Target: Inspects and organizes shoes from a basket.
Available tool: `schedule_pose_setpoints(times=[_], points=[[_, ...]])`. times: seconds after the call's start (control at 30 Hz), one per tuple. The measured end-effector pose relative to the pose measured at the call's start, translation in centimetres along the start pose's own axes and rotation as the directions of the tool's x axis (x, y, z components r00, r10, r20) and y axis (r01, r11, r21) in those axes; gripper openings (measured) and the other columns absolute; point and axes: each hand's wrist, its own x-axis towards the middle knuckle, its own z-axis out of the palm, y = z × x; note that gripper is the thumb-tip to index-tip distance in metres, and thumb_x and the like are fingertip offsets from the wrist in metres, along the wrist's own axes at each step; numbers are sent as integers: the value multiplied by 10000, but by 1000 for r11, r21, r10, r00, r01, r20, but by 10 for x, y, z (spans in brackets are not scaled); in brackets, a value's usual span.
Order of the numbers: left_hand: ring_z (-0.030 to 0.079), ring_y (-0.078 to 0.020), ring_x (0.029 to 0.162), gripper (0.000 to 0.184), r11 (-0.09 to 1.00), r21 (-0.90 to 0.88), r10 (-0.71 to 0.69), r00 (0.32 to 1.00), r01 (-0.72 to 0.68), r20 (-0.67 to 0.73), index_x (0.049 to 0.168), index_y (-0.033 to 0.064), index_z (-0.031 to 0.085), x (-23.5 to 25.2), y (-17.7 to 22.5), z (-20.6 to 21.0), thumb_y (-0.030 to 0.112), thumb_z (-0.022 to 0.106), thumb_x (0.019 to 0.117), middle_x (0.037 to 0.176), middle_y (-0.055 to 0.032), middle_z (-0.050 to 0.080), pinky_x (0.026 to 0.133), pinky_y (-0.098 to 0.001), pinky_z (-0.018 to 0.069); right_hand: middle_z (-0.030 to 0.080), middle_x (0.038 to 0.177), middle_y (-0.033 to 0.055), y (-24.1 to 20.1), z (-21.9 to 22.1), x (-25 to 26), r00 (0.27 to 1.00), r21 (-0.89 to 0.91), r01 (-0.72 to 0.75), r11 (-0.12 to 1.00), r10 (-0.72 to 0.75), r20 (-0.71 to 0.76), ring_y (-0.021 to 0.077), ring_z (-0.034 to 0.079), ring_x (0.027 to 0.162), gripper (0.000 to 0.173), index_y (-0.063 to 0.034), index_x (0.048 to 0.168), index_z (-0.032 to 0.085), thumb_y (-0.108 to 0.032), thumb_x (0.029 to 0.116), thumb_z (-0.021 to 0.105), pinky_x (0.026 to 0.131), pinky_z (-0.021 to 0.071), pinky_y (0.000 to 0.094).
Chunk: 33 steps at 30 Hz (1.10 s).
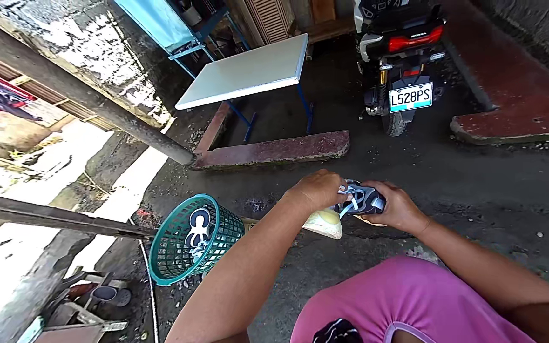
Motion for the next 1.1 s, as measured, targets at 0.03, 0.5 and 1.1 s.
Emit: schedule_pose_setpoints(times=[0.03,0.5,1.1], points=[[641,-307,1199,419,1000,-9,14,1000,-14,-13,1284,103,691,-2,-2,1,423,528,1069,1221,-146,706,1051,-530,466,704,1240,136,-3,1,-2,1000,-10,8,1000,-9,-8,327,657,1156,809,-130,1369,632,-410,661,906,993,530,512],[673,-251,958,313,998,-31,47,988,-52,-148,1071,89,735,-70,-15,10,373,609,1035,975,-105,714,876,-480,521,715,1195,94,-19,20,-40,974,234,-220,947,227,-3,166,690,1093,841,-106,1366,594,-394,648,923,972,563,398],[687,-236,1057,295,954,-198,225,974,-226,-31,1280,129,681,-62,21,58,275,612,1033,1144,-120,725,983,-470,513,706,1221,112,-40,21,-77,936,208,-132,969,191,-297,242,673,1099,834,-103,1361,615,-440,660,916,971,551,446]])
